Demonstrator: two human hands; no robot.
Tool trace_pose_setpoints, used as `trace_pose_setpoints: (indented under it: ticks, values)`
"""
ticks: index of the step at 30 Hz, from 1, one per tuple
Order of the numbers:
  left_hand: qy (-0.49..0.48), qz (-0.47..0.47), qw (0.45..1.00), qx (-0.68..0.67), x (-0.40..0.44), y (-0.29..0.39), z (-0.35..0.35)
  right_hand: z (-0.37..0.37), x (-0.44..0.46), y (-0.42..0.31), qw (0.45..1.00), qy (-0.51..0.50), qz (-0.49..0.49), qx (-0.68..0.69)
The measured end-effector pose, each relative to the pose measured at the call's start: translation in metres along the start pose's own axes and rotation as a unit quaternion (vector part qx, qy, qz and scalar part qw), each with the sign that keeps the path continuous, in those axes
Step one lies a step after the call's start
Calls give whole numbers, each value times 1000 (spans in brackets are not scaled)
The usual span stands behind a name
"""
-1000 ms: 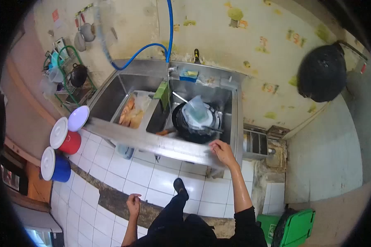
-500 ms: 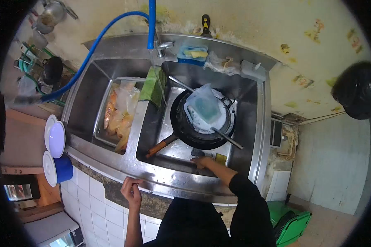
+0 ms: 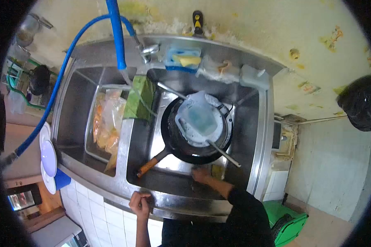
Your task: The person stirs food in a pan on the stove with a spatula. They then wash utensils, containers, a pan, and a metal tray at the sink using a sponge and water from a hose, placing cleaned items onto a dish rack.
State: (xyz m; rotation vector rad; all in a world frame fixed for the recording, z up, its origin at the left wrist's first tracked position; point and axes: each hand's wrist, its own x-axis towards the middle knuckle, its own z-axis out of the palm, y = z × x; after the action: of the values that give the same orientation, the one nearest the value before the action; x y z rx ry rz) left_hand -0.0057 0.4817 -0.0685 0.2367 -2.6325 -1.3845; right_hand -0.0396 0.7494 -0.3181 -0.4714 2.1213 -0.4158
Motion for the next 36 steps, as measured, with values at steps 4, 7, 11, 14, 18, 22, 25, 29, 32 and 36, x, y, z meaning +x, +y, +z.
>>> trace_pose_setpoints:
  ticks: [4,7,11,14,18,22,25,29,32,36]
  values:
    - [-14,26,999,-18,9,-4,8,-113,-88,-13,987,-25,37,157]
    - [-59,18,998,4,18,1,13,-233,-126,-26,933,247,128,228]
    - [-117,53,991,31,32,-10,27,-375,-91,16,810,585,44,-1]
    - [-126,107,986,-2,52,-3,40,-419,-54,43,730,648,89,-199]
    - [-174,84,981,14,64,-5,37,-373,-97,-22,810,576,57,-94]
    - [-202,37,979,-5,83,-2,42,-236,-132,-81,986,125,53,93]
    - [-214,65,975,-5,101,-5,51,-48,-88,-2,982,-150,109,38]
    - [-232,53,969,-58,128,0,63,2,-48,27,890,371,222,-143]
    - [-242,25,967,-72,141,3,67,-167,-80,-65,968,-6,222,117]
    - [-250,1,961,-116,162,11,87,-325,-66,-93,880,462,60,90]
